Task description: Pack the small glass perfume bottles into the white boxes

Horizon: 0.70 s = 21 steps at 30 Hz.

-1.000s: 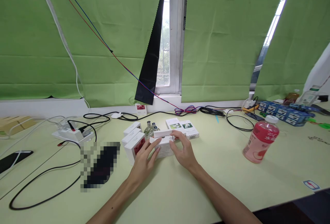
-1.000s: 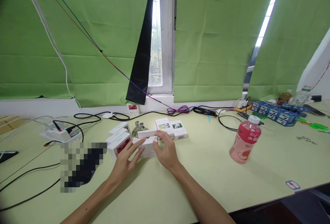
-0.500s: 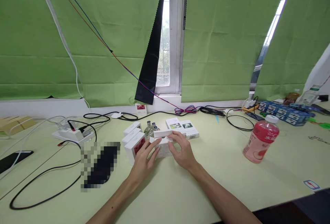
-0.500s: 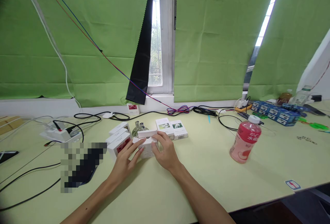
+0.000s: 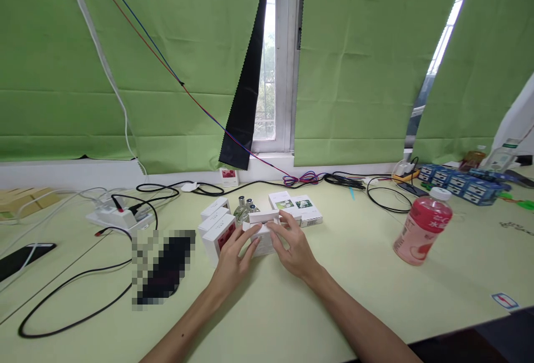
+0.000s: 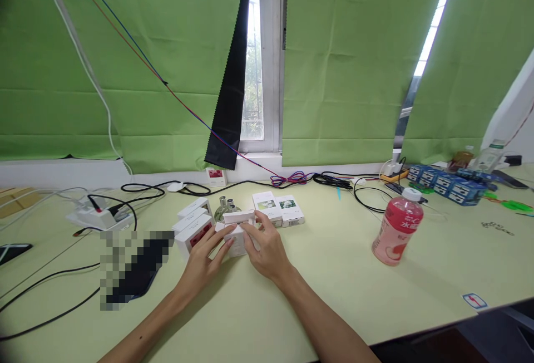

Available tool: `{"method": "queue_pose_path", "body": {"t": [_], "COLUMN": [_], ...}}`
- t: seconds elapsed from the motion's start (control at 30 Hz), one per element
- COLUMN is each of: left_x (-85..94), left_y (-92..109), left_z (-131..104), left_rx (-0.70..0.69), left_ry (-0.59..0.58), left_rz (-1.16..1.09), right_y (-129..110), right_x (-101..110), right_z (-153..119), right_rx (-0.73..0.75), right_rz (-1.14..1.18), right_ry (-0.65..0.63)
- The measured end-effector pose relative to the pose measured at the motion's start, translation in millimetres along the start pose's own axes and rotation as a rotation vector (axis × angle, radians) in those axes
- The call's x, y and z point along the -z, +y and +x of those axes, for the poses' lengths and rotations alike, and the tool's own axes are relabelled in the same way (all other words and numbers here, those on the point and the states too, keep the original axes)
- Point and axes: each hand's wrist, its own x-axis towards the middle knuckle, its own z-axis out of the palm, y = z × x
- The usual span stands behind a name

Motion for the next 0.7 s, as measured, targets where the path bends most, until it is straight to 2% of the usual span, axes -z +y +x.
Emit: {"method": "queue_pose_path", "body": {"t": [0.3, 0.7], "left_x": [-2.2, -1.0], "left_y": [-1.6, 4.3], "left_z": [-0.6, -0.6], "left_rx": [-0.02, 0.033], "left_ry": [0.017, 0.007], "left_rz": [0.016, 0.025], "right_y": [-0.5, -3.0], "right_x": [-4.7, -5.7], "right_z": [-1.2, -1.4], "right_rx": [0.002, -0.007], "right_rz": [-0.116, -0.154], "right_ry": [-0.012, -0.022]}}
